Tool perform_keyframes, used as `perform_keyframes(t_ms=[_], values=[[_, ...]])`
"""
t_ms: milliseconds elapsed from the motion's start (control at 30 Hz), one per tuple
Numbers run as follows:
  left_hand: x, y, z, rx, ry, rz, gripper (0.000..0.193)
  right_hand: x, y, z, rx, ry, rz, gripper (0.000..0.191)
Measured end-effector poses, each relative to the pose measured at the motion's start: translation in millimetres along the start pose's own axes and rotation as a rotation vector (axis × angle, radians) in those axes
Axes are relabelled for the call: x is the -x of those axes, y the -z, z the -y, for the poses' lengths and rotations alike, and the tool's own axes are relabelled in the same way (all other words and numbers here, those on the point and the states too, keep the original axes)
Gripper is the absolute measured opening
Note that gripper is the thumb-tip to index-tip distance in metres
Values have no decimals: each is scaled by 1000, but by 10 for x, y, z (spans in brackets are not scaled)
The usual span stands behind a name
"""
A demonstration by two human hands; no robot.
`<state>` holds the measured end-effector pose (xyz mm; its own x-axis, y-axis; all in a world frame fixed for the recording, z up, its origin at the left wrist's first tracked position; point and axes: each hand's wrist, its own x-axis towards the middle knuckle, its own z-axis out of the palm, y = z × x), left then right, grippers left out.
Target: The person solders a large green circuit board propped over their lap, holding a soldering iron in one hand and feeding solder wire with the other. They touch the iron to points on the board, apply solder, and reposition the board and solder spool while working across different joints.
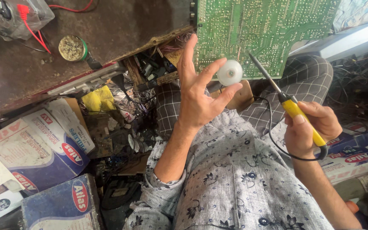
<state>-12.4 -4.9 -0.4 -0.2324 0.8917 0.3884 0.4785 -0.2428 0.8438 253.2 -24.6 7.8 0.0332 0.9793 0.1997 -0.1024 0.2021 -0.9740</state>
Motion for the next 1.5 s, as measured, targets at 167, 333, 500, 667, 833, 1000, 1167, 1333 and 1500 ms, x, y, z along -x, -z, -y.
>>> perform_keyframes(t_ms=[167,333,500,667,833,1000,1167,1333,1500], values=[[1,-24,6,-5,8,-19,58,-20,17,15,121,15,40,21],[7,-26,17,-17,14,-16,58,-19,-6,19,181,18,84,21],[0,-40,22,-31,16,-13,58,-47,-58,-8,192,70,93,21],[-8,-16,3,-39,13,-9,58,-85,-102,10,185,53,84,18],[-21,-4,-20,-44,13,-6,58,-79,-112,81,265,49,97,15],[-25,-8,-29,-42,15,-2,59,-102,-74,206,425,110,166,13],[-31,-15,-41,-50,14,-5,59,-141,-88,332,484,130,197,12],[-31,-23,-49,-42,18,-2,60,-207,-144,406,399,65,190,12],[-16,-29,-40,-35,23,2,58,-257,-187,453,424,73,203,12]])
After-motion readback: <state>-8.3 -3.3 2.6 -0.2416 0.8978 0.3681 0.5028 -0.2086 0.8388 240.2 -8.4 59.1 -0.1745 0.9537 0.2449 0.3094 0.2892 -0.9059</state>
